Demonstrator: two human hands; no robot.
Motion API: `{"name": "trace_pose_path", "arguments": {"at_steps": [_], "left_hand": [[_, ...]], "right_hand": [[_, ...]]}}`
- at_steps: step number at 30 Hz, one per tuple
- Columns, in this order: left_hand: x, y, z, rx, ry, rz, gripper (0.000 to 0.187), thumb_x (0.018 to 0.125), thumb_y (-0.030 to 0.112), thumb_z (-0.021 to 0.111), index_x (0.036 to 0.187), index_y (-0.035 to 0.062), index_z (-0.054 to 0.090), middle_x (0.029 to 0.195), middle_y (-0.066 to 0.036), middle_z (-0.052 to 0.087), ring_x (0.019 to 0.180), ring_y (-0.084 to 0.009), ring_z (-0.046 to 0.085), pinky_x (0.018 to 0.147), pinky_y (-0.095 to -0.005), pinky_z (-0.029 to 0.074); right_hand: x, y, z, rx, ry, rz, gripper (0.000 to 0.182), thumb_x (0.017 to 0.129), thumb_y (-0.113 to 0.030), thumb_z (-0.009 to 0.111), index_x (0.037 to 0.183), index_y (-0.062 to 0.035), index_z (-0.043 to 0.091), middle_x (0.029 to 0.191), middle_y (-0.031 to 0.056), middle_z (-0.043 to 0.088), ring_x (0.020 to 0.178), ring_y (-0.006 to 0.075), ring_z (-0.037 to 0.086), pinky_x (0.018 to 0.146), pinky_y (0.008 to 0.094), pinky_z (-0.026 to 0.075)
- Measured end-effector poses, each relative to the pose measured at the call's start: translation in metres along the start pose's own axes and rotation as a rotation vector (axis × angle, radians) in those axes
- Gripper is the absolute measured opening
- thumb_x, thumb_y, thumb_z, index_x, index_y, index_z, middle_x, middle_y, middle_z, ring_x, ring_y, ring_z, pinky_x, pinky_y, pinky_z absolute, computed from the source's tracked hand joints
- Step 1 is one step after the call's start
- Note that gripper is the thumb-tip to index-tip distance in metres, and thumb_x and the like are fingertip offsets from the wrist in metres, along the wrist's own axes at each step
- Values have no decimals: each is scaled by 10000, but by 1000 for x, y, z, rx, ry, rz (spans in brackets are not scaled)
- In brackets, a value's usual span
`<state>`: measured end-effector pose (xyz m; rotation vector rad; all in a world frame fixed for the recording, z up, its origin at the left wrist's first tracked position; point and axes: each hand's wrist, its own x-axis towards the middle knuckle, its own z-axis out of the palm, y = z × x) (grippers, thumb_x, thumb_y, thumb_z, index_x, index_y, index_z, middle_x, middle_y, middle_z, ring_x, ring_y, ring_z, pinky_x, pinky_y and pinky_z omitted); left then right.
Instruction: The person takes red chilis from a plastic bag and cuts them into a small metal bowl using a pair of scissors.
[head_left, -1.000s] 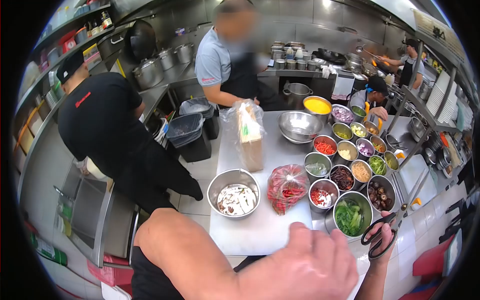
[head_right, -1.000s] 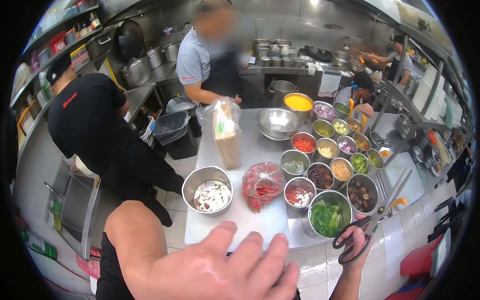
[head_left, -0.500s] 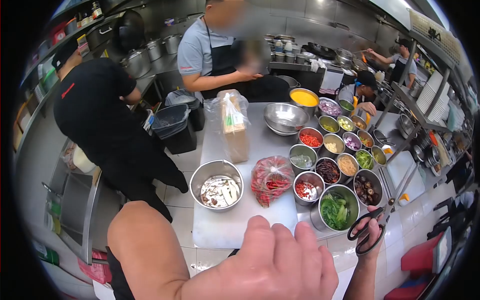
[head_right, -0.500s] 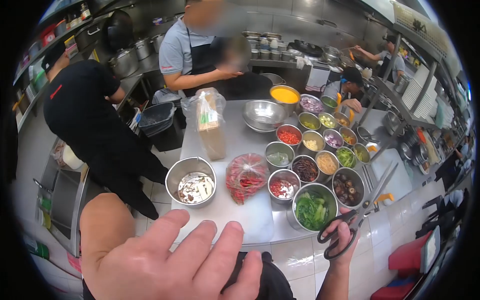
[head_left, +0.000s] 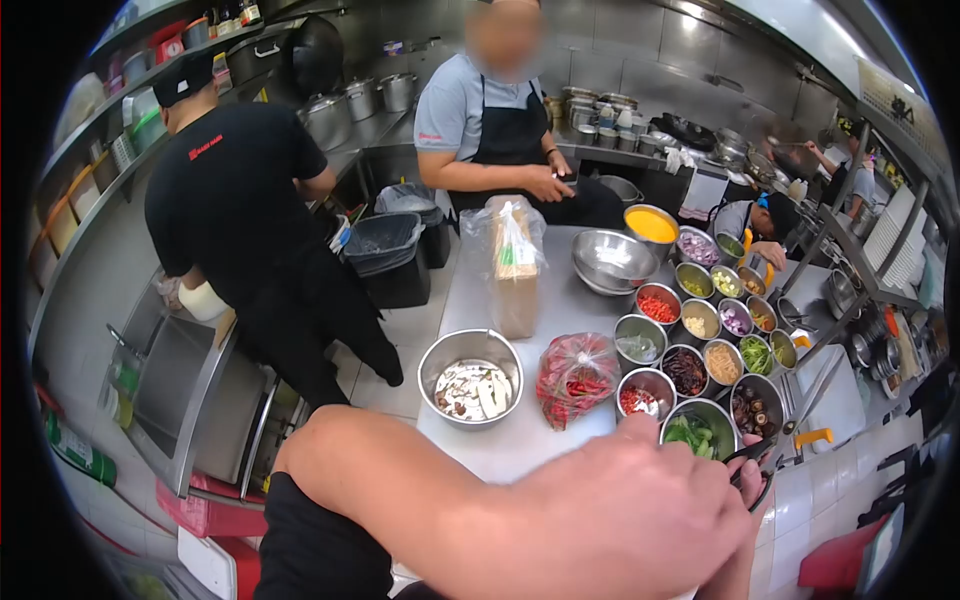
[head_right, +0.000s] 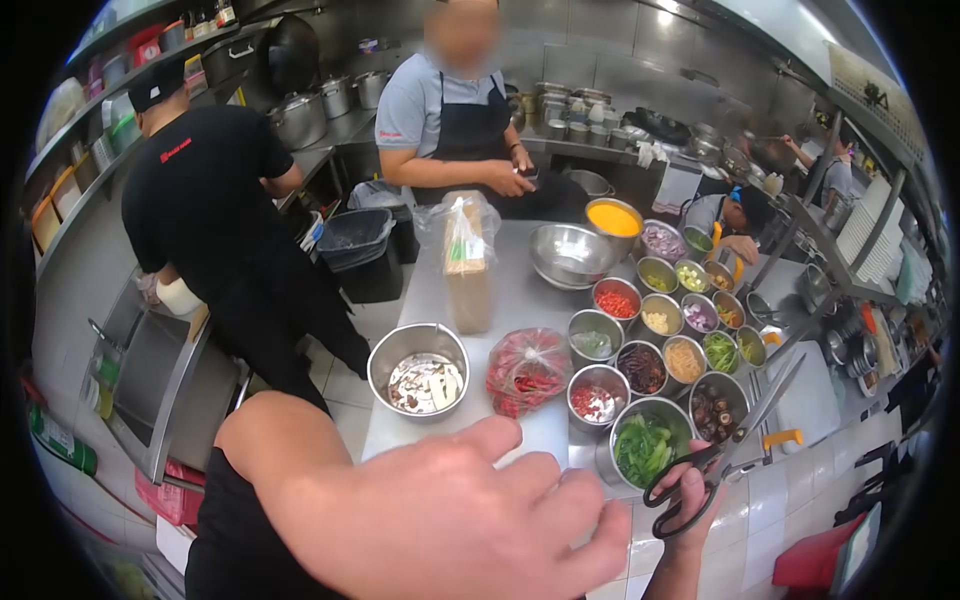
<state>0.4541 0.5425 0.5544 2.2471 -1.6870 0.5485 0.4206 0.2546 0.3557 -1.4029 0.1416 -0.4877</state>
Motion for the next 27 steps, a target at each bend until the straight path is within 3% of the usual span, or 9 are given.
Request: {"name": "trace_pose_path", "arguments": {"at_steps": [4,6,7,9,11,15,18,22,27], "left_hand": [[-19,-48,15,-333,-61,6,138,832,164,666,933,107,591,754,-26,512,614,-203,583,544,-317,472],[-25,-83,-14,-447,113,-143,111,863,112,665,955,63,625,803,-59,625,727,-212,661,590,-291,505],[-27,-101,-28,-439,321,-163,100,899,125,631,941,38,605,732,-60,608,586,-161,623,501,-287,484],[-29,-118,-71,-909,546,-455,174,955,198,559,943,25,569,656,-46,570,434,-112,524,412,-275,446],[-20,-136,-101,-989,728,-303,266,1006,274,451,959,28,541,599,-30,519,340,-103,425,366,-265,417],[3,-114,-144,-820,766,-281,286,1037,243,350,944,24,509,572,-15,471,337,-83,394,365,-256,398],[1,-105,-170,-1057,753,-248,286,992,248,438,870,27,570,523,-88,494,360,-152,440,351,-295,391],[5,-75,-161,-725,770,-214,276,990,203,403,835,22,542,492,-58,441,344,-125,351,342,-286,343],[4,-72,-157,-763,754,-105,294,997,216,387,819,15,508,482,-61,410,344,-122,319,352,-288,325]], "right_hand": [[6,0,-10,-1,-35,-23,549,894,-341,640,1236,41,446,678,69,554,560,169,560,528,279,465],[7,-1,-13,-31,-28,-40,554,890,-355,643,1226,43,453,652,60,551,533,165,560,513,273,462],[8,-3,-12,-30,-25,-41,554,893,-353,640,1224,49,451,654,63,554,536,163,562,514,266,462],[10,-6,-10,-26,-16,-29,547,898,-344,635,1223,54,448,650,63,553,536,163,564,513,263,462],[16,-7,-8,-17,-40,-55,544,900,-338,634,1221,59,446,651,64,555,533,162,563,513,260,461],[19,-7,-5,-44,-85,-62,536,901,-321,628,1218,69,443,654,70,562,532,161,563,517,260,464],[23,-8,-2,-38,-105,-47,527,901,-310,622,1223,67,444,659,74,568,533,158,562,521,259,468],[26,-11,-1,-60,-121,-52,521,894,-309,634,1215,58,452,666,76,572,537,160,566,523,259,475],[27,-9,0,-31,-100,-21,511,883,-296,649,1202,57,460,672,82,576,548,163,577,526,264,488]]}}
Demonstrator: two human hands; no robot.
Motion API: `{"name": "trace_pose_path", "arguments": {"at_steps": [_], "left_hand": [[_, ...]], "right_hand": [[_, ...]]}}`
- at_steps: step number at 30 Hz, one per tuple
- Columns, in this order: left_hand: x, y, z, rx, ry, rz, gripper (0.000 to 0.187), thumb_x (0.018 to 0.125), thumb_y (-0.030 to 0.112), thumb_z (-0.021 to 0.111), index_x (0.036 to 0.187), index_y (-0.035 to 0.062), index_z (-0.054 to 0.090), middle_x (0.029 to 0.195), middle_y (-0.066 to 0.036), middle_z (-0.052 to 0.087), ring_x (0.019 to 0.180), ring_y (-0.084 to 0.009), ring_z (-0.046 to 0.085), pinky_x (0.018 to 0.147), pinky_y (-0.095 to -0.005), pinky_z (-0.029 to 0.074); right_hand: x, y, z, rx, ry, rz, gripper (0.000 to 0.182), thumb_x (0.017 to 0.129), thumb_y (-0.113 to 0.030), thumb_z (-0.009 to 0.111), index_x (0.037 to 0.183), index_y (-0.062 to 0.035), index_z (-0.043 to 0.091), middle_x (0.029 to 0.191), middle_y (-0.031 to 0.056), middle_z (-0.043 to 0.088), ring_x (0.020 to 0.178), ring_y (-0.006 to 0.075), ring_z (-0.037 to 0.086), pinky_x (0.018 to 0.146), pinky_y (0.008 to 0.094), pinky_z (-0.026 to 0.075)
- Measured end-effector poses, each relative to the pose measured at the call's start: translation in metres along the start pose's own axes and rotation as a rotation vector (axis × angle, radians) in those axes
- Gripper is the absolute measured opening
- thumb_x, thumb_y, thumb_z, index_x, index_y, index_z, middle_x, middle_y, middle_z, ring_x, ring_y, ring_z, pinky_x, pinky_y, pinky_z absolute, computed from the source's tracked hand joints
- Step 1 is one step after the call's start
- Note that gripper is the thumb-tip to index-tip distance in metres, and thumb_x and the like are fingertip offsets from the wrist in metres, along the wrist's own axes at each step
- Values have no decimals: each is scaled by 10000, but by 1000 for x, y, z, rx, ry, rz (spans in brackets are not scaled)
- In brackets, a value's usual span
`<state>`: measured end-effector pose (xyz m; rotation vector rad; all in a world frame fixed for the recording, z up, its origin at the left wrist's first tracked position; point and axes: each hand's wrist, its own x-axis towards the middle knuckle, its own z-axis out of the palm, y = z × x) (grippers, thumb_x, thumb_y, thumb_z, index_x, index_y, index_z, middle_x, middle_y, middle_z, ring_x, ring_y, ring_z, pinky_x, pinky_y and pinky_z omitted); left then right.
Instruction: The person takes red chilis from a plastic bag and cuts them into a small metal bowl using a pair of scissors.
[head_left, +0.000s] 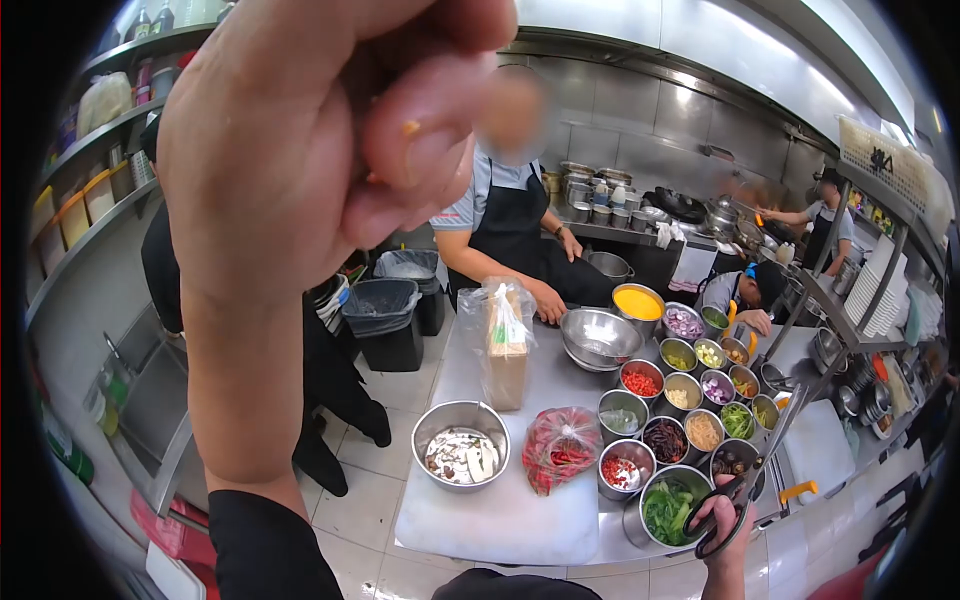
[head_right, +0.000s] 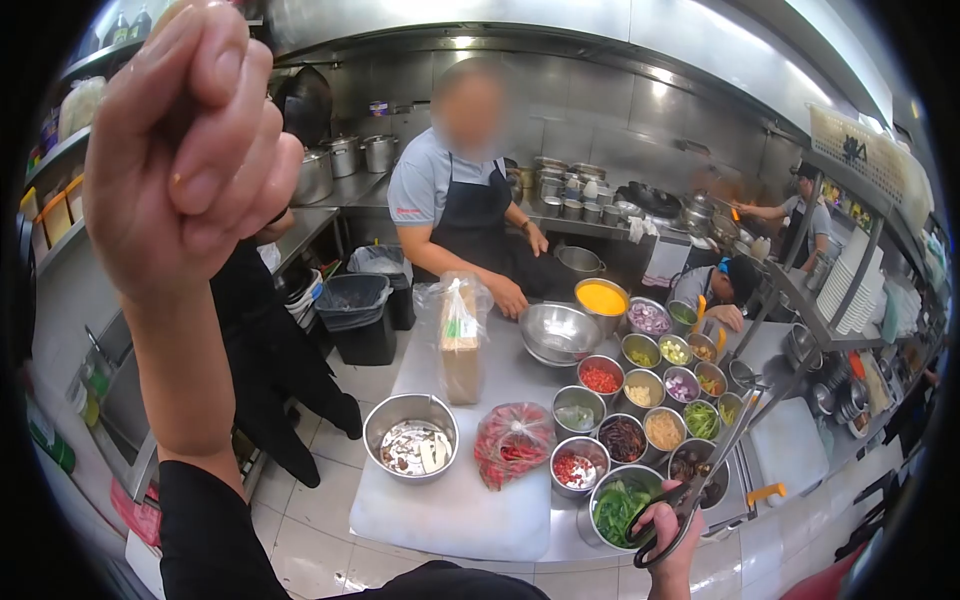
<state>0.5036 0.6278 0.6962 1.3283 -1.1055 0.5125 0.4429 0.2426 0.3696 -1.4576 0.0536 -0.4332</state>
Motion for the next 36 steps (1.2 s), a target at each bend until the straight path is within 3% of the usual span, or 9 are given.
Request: {"name": "trace_pose_path", "arguments": {"at_steps": [3,7,22,29,30,33,34,35,36], "left_hand": [[-2,1,-1,2,-15,-24,296,1000,230,400,821,18,505,483,-69,405,344,-128,309,360,-292,333],[4,-12,-13,-8,-277,96,288,1043,227,321,901,32,478,541,-2,421,318,-76,327,353,-244,352],[-25,-13,9,224,-2,-81,289,981,272,451,789,56,447,490,25,362,333,-41,246,342,-223,259],[-81,-34,16,425,208,73,275,965,264,516,836,24,472,542,-22,412,374,-91,390,350,-244,327],[-98,-40,17,536,183,121,200,935,208,539,875,18,520,589,-40,477,430,-123,459,397,-258,382],[-142,-45,27,674,-344,9,158,847,41,608,990,1,662,733,-94,674,600,-218,664,535,-303,544],[-153,-52,41,584,-315,-65,123,856,32,603,955,17,673,738,-68,673,621,-214,671,563,-301,554],[-167,-48,40,447,-473,-376,276,898,39,581,1167,-8,623,1026,-160,686,902,-267,697,793,-316,558],[-178,-52,45,368,-460,-410,347,924,82,567,1253,-22,531,1146,-191,615,1019,-294,638,874,-334,512]], "right_hand": [[3,1,2,-5,-3,-8,511,881,-294,652,1200,56,461,673,83,577,546,162,576,521,262,488],[4,4,0,-9,-3,-14,509,880,-292,652,1199,56,461,671,82,577,548,161,576,524,260,487],[-2,0,-2,-31,-19,-27,517,882,-285,648,1207,69,458,670,86,579,556,167,574,541,275,485],[-9,-1,1,-70,-36,-66,506,869,-254,668,1199,67,457,680,82,590,558,162,582,546,274,493],[-12,0,0,-84,-40,-64,501,868,-246,669,1196,66,457,680,80,591,558,161,584,546,273,495],[-17,3,2,-90,-50,-48,489,866,-230,668,1193,66,458,679,75,594,557,159,591,548,270,500],[-18,2,4,-92,-56,-36,485,867,-226,667,1193,66,458,678,74,595,557,159,593,549,269,502],[-19,-1,5,-111,-77,-46,477,869,-220,658,1194,66,457,671,72,594,556,159,594,550,269,504],[-20,-1,5,-128,-72,-36,475,870,-219,655,1194,67,457,670,73,594,555,160,594,548,270,504]]}}
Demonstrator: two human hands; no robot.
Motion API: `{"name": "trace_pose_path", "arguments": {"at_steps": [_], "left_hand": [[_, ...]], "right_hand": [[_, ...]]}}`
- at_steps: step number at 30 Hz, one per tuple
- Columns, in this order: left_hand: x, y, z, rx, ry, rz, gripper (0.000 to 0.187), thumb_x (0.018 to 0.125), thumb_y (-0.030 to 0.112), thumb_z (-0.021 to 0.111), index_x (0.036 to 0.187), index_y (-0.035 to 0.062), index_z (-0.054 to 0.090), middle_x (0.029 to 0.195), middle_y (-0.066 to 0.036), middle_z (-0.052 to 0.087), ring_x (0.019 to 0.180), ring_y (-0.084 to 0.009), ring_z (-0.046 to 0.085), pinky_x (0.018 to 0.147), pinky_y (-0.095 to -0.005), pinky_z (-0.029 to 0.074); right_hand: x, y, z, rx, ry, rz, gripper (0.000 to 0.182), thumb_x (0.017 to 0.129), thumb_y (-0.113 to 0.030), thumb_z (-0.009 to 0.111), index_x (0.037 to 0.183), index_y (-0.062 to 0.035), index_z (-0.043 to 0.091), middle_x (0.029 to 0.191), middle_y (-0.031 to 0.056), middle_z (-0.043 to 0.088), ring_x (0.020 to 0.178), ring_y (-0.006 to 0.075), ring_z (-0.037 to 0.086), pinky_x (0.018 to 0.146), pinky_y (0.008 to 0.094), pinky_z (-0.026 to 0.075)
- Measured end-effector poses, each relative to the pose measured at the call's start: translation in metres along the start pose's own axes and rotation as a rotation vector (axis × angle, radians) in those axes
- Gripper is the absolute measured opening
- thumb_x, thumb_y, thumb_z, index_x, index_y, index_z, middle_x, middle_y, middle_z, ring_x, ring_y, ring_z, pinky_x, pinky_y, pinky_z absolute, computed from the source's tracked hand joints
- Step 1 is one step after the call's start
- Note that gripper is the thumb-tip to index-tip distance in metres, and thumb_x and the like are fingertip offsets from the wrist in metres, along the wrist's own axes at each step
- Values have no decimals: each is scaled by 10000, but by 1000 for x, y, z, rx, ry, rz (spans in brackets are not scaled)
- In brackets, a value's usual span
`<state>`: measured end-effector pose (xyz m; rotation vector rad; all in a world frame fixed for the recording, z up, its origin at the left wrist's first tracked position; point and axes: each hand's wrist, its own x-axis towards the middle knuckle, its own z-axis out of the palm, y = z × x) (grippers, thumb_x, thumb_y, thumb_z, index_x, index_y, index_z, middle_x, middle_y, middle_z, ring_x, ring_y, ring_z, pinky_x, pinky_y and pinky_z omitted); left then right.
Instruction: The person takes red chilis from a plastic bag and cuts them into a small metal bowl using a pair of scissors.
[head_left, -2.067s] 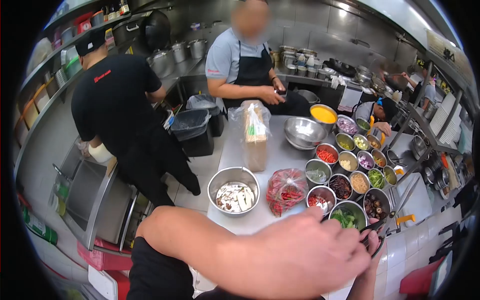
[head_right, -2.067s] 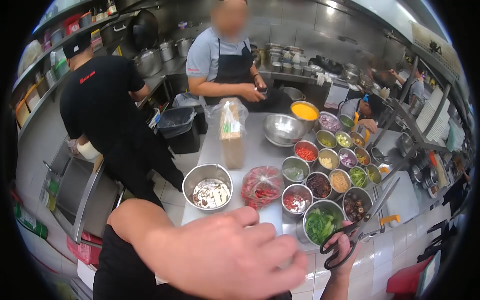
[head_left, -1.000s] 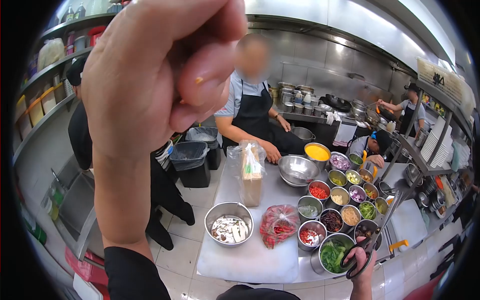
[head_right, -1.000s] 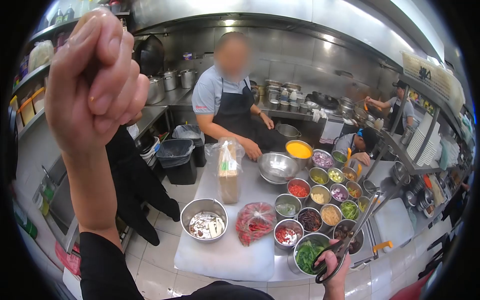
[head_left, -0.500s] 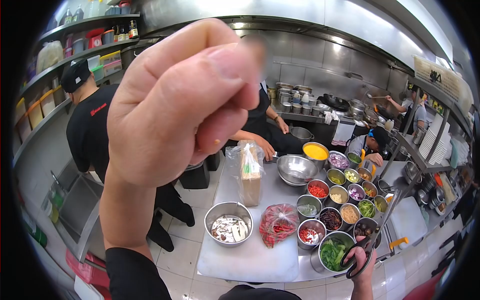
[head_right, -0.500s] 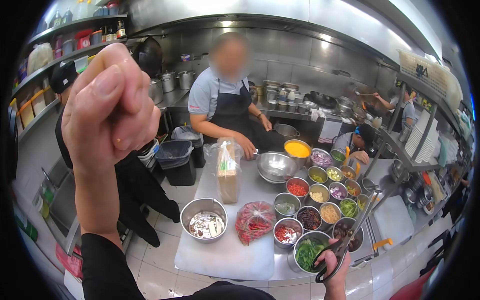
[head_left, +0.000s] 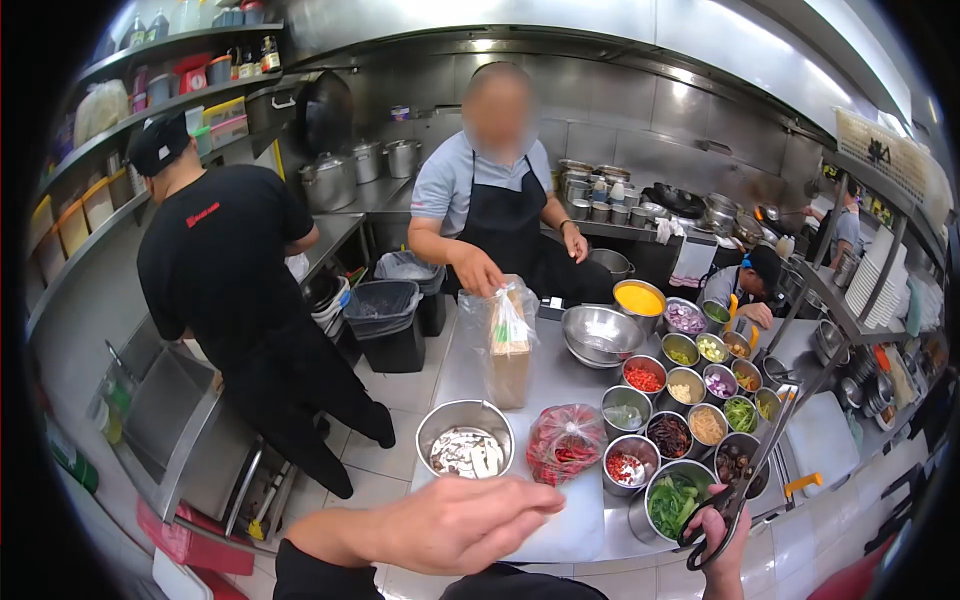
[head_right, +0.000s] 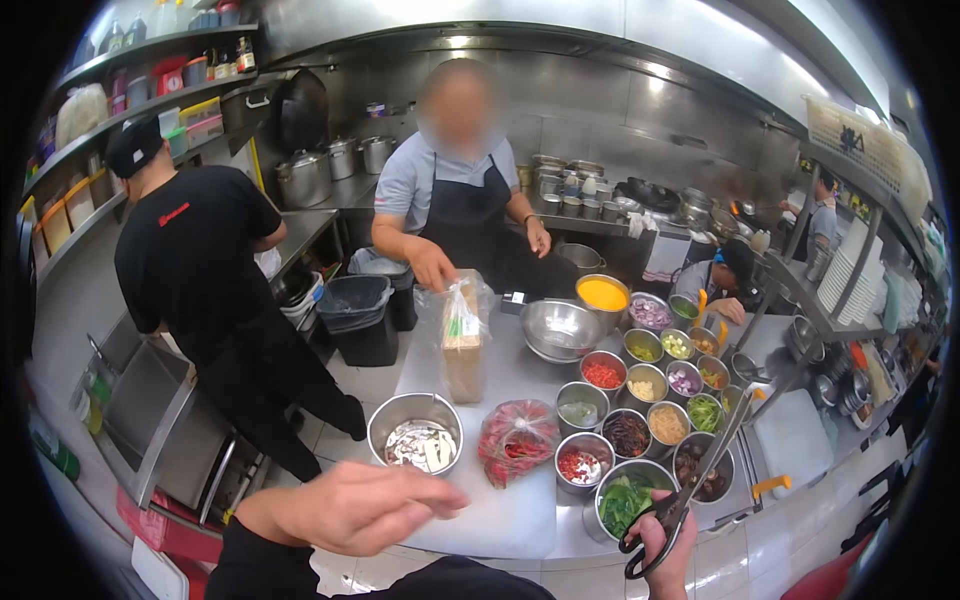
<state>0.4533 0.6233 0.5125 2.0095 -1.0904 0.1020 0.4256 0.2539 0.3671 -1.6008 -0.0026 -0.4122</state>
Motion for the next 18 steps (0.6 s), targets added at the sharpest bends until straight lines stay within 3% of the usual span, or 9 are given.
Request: {"name": "trace_pose_path", "arguments": {"at_steps": [2,3,7,9,11,12,14,15,18], "left_hand": [[-3,-19,17,-158,-4,-25,537,976,167,540,1427,-50,346,1385,-254,472,1252,-347,519,1036,-369,421],[-8,-35,18,-301,-154,-96,699,1016,227,474,1505,-67,70,1567,-264,151,1465,-334,181,1172,-370,176],[-11,-78,33,-476,258,-126,703,1024,186,434,1499,-84,-9,1608,-187,17,1487,-270,63,1184,-369,99],[-7,-125,26,-353,454,-118,673,1040,235,395,1508,-68,19,1605,-193,48,1485,-271,79,1185,-376,112],[19,-158,-17,-384,615,-350,684,1047,348,359,1512,-56,61,1601,-194,83,1479,-268,124,1181,-374,156],[37,-189,-43,-424,724,-488,734,1033,486,325,1517,-29,126,1595,-166,144,1446,-266,232,1146,-356,242],[65,-239,-91,-454,812,-474,790,1005,587,307,1522,6,167,1558,-116,238,1363,-196,293,1122,-338,216],[74,-236,-106,-534,836,-440,844,991,617,307,1522,-14,126,1564,-126,220,1382,-181,237,1136,-351,176],[82,-219,-134,-563,821,-546,934,965,659,315,1515,-38,25,1596,-168,126,1463,-263,134,1166,-376,134]], "right_hand": [[-1,3,1,-27,-2,12,470,873,-216,648,1194,68,455,667,74,593,552,160,592,544,273,502],[-2,4,2,-43,-19,10,489,880,-249,643,1200,67,451,662,70,584,547,158,583,538,270,493],[-5,6,9,-73,-72,9,552,903,-346,631,1223,60,439,650,59,553,530,153,554,518,261,464],[-4,2,15,-69,-112,0,549,902,-339,633,1227,58,439,653,61,555,534,155,556,518,263,464],[-3,-4,20,-68,-127,5,548,900,-335,636,1229,57,440,656,62,557,539,158,559,520,265,465],[-4,-7,22,-71,-123,22,549,898,-335,639,1228,57,442,658,63,558,542,160,561,522,267,467],[-3,-11,24,-79,-126,39,546,895,-332,642,1226,55,447,660,65,562,546,162,565,526,269,470],[-2,-11,25,-84,-130,43,543,893,-330,643,1224,54,450,662,66,563,547,163,567,528,269,471],[0,-13,28,-93,-135,34,532,889,-326,648,1217,48,459,667,69,570,551,165,571,532,269,475]]}}
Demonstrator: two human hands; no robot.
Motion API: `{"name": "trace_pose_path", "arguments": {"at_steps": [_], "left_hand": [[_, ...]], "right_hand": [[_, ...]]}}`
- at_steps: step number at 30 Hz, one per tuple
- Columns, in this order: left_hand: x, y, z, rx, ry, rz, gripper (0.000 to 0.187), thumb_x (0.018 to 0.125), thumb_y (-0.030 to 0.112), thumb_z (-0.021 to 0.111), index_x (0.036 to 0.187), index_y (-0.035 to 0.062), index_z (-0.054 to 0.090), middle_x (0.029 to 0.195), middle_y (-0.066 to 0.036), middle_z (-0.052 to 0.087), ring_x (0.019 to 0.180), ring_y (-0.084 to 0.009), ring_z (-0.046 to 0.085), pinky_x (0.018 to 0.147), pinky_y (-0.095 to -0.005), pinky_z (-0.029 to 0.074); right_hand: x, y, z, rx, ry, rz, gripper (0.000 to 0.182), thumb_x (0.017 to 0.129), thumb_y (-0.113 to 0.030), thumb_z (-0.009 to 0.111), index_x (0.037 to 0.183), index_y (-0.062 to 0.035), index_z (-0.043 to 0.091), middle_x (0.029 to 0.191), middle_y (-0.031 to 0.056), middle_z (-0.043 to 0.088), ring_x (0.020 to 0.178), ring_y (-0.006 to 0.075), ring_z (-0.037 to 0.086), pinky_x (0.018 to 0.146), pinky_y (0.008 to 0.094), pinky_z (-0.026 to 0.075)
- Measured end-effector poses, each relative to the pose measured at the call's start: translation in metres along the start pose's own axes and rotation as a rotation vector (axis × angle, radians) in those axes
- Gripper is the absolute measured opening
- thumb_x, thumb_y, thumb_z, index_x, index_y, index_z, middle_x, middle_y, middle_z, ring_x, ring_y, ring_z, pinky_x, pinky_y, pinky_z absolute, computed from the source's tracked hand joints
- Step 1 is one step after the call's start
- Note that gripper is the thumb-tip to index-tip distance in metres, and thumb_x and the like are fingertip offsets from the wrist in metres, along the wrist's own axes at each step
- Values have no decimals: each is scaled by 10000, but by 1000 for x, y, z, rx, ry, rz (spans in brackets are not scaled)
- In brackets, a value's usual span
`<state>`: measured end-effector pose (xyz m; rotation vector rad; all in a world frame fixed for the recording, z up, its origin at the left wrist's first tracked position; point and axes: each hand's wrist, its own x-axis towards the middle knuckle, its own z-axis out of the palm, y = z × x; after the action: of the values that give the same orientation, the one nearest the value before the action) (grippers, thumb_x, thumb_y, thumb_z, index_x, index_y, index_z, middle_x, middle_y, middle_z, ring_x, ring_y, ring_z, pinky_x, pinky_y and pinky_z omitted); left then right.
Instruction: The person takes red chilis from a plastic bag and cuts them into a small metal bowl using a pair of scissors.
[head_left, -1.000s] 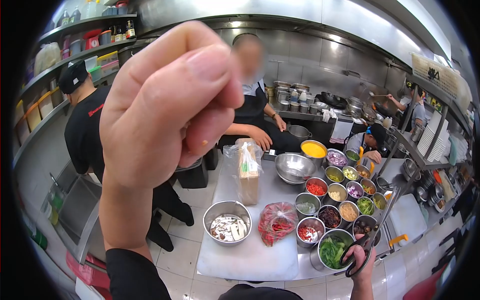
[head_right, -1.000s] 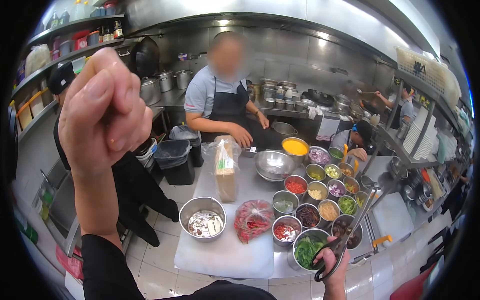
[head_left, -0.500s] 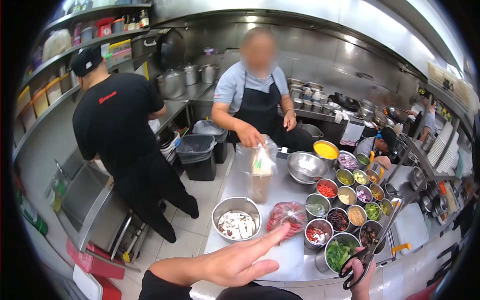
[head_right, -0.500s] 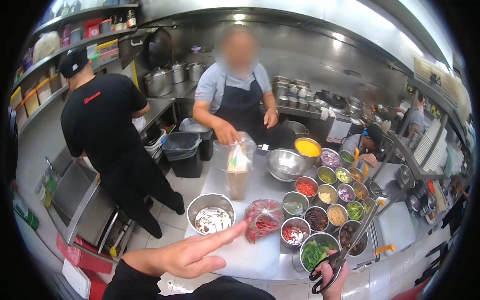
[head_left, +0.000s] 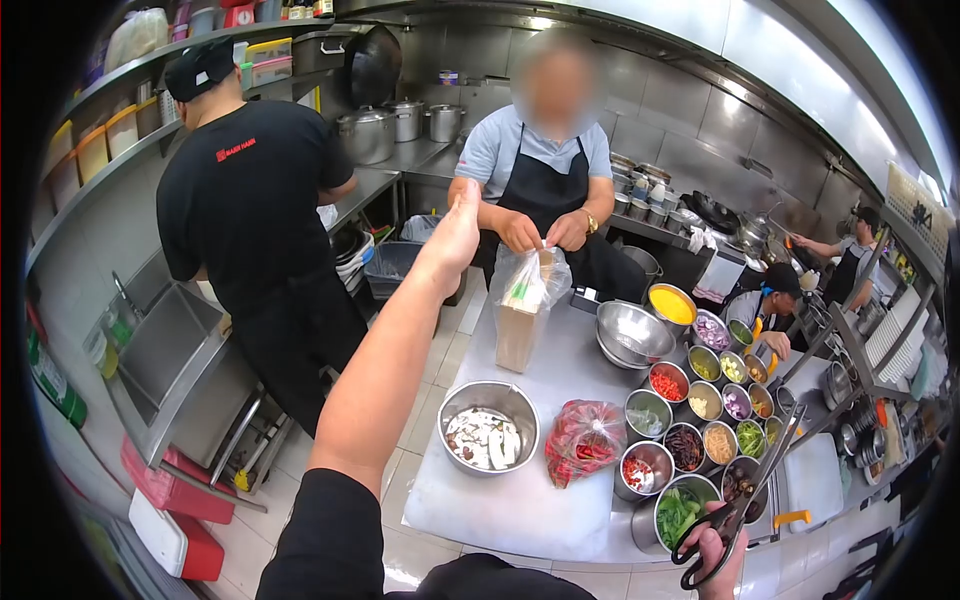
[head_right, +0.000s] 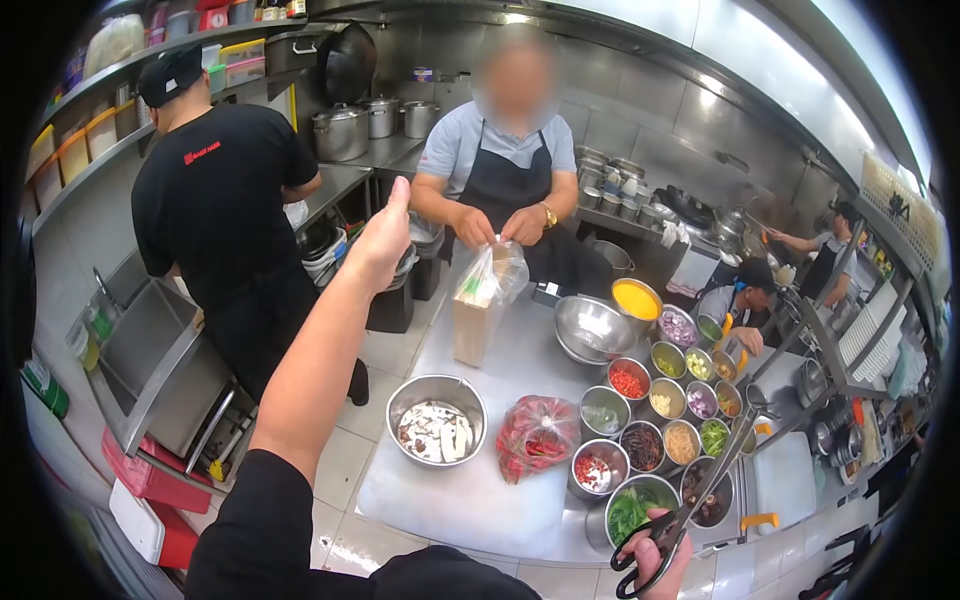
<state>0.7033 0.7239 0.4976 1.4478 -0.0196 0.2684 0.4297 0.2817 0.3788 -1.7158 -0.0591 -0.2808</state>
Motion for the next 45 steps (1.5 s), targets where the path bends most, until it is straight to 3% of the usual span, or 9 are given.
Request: {"name": "trace_pose_path", "arguments": {"at_steps": [3,7,11,30,35,39,42,44,45], "left_hand": [[-3,10,0,23,-13,83,926,967,641,341,1518,-31,24,1594,-195,115,1466,-314,152,1168,-409,160],[-27,19,9,58,37,79,862,980,509,472,1522,-22,63,1564,-218,186,1421,-344,285,1092,-443,342],[-31,11,3,19,-35,79,805,977,400,545,1515,-28,125,1530,-213,272,1393,-324,340,1080,-410,371],[-88,22,6,227,-237,227,746,986,308,549,1489,-85,163,1551,-206,244,1364,-274,387,1057,-352,399],[-137,28,12,684,-388,658,556,890,247,677,1326,-46,493,1252,-223,595,1108,-303,622,927,-376,495],[-174,15,24,755,-943,568,361,908,259,645,1190,37,611,1037,-188,657,932,-346,648,773,-414,536],[-180,-7,34,997,-1139,405,317,935,281,603,1155,55,628,1030,-138,667,907,-336,646,779,-418,537],[-171,-23,33,1004,-1073,467,258,948,280,579,1058,53,634,912,-133,656,832,-332,641,734,-435,527],[-166,-24,34,1023,-1049,473,238,944,273,584,1028,56,633,897,-132,651,817,-327,640,724,-438,524]], "right_hand": [[1,1,2,-28,6,3,533,883,-325,657,1212,45,461,672,71,576,553,165,575,532,270,478],[8,-2,0,63,13,31,537,845,-278,700,1196,48,459,666,76,591,550,159,582,543,276,495],[36,-15,-3,33,-17,30,479,828,-214,711,1171,37,490,687,67,611,570,144,595,565,275,501],[72,-38,15,26,-124,57,441,838,-191,719,1161,26,514,725,53,615,600,130,605,568,260,500],[60,-40,12,-24,-149,85,449,816,-156,743,1166,27,528,742,42,629,636,107,604,604,251,497],[51,-42,13,-221,-265,46,448,773,-149,784,1147,-13,580,717,12,636,644,79,592,618,247,490],[53,-55,27,-411,-424,-75,496,719,-185,834,1145,-45,623,683,10,630,635,84,595,607,255,478],[59,-73,40,-559,-522,-149,531,706,-209,847,1157,-40,623,674,25,622,621,100,597,595,259,475],[61,-70,46,-582,-530,-213,557,709,-260,846,1171,-39,625,663,43,613,591,166,599,597,298,481]]}}
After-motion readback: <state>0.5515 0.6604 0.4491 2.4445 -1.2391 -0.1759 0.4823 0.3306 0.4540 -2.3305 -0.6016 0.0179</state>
